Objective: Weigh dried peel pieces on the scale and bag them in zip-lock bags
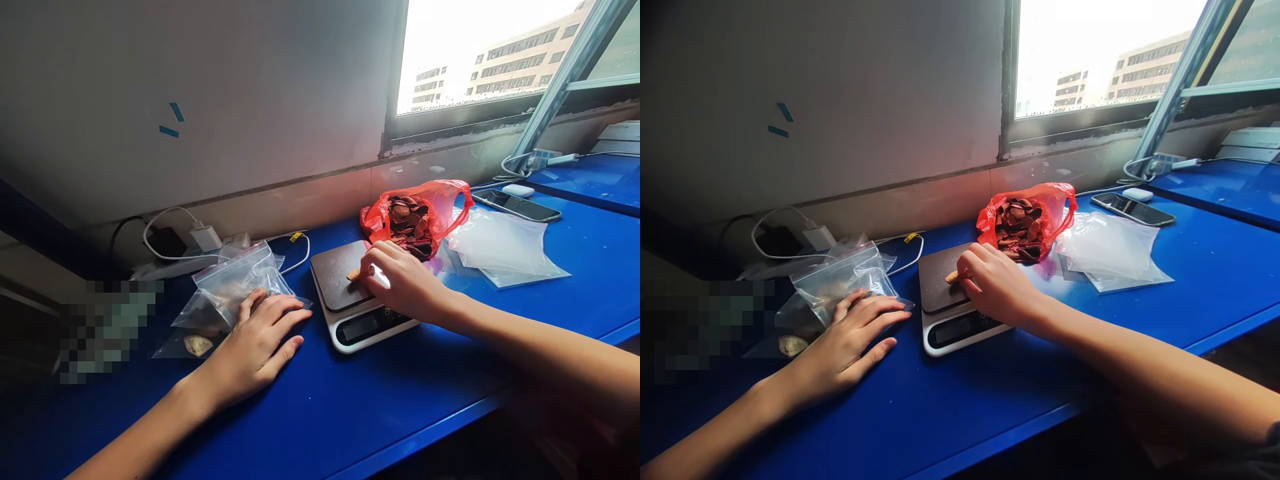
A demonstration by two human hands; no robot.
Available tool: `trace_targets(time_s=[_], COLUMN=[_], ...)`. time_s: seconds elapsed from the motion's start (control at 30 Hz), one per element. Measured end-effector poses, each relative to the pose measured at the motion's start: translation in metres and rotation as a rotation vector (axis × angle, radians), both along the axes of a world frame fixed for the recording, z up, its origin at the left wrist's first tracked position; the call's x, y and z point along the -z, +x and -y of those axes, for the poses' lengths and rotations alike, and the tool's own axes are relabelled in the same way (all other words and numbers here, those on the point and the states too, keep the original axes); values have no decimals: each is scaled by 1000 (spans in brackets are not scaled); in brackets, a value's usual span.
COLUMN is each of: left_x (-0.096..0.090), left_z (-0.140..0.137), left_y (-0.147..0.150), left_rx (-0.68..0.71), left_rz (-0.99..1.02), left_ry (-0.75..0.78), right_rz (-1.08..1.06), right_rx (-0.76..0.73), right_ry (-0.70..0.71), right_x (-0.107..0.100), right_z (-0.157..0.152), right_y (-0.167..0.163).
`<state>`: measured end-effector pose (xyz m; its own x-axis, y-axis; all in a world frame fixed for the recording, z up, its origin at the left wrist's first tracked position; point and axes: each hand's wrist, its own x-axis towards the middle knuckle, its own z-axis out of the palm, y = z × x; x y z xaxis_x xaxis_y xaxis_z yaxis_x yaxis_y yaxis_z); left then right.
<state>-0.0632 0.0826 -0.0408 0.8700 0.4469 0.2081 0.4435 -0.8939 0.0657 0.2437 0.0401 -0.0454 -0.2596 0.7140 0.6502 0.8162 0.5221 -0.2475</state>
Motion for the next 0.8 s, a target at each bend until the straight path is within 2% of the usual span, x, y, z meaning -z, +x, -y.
trace_targets(time_s=[0.2, 0.27, 0.4, 0.47, 0.6, 0.7, 0.8], left_x=[0, 0, -1, -1, -1, 0, 0], left_z=[1, 1, 0, 0, 1, 2, 2], left_y=[0, 0, -1, -1, -1, 0, 0], left_rx=[2, 2, -2, -4, -15, -12, -7], left_rz=[-5, -1, -10, -36, -23, -9, -9], left_ry=[-1, -9, -18, -26, -36, -33, -28], right_rz=[-34, -54, -121, -181, -295, -293, -193], right_rx=[-124, -113, 50, 162, 383, 443, 498], right_ry=[-54, -26, 114, 117, 18, -106, -218], right_x=[-6, -12, -28, -36, -42, -36, -24], right_z=[5, 5, 2, -1, -8, -19, -35], right_y=[1, 4, 25, 42, 73, 90, 106])
